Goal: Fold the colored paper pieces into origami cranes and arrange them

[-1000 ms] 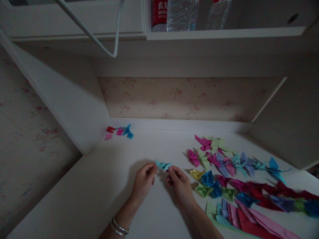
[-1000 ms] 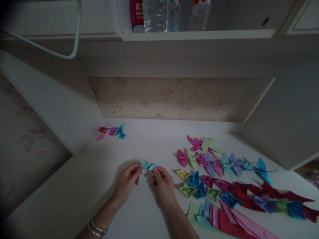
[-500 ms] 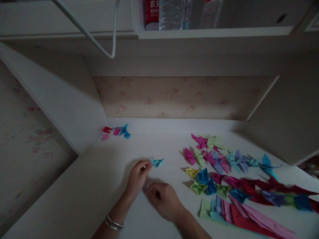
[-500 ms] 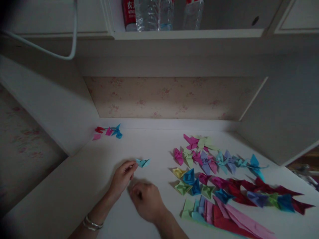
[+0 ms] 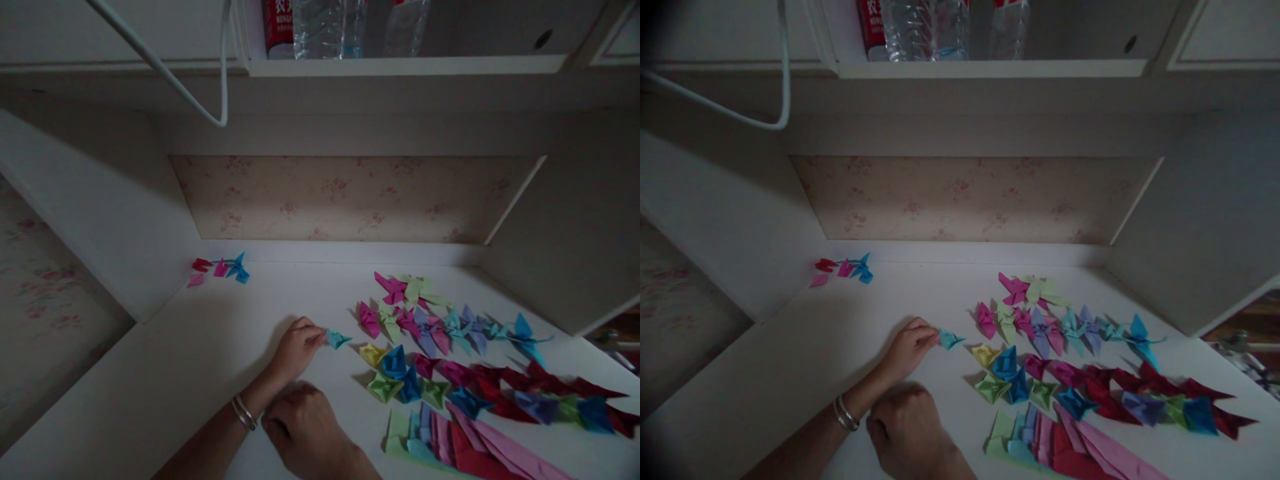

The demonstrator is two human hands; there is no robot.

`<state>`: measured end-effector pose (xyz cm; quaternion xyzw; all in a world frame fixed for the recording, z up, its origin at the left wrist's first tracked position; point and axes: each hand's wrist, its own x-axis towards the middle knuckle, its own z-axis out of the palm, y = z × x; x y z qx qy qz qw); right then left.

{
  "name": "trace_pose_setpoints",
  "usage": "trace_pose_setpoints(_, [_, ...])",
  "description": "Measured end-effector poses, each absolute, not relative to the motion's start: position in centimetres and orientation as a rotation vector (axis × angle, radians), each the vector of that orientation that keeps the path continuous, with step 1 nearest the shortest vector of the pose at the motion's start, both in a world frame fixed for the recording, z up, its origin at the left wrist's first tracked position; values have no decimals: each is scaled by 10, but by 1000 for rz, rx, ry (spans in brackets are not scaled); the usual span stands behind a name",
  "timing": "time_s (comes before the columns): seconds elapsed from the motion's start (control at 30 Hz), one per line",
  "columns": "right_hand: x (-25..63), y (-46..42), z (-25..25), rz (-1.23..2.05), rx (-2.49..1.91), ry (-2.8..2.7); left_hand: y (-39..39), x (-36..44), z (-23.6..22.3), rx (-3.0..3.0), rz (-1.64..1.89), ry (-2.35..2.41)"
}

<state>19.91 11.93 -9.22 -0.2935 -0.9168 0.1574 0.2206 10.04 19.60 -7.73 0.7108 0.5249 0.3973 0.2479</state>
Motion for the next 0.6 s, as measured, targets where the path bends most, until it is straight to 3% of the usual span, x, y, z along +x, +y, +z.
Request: trace_pose_setpoints(0.6, [199, 121, -91, 525, -787, -2472, 194, 110, -84, 2227, 869, 1479])
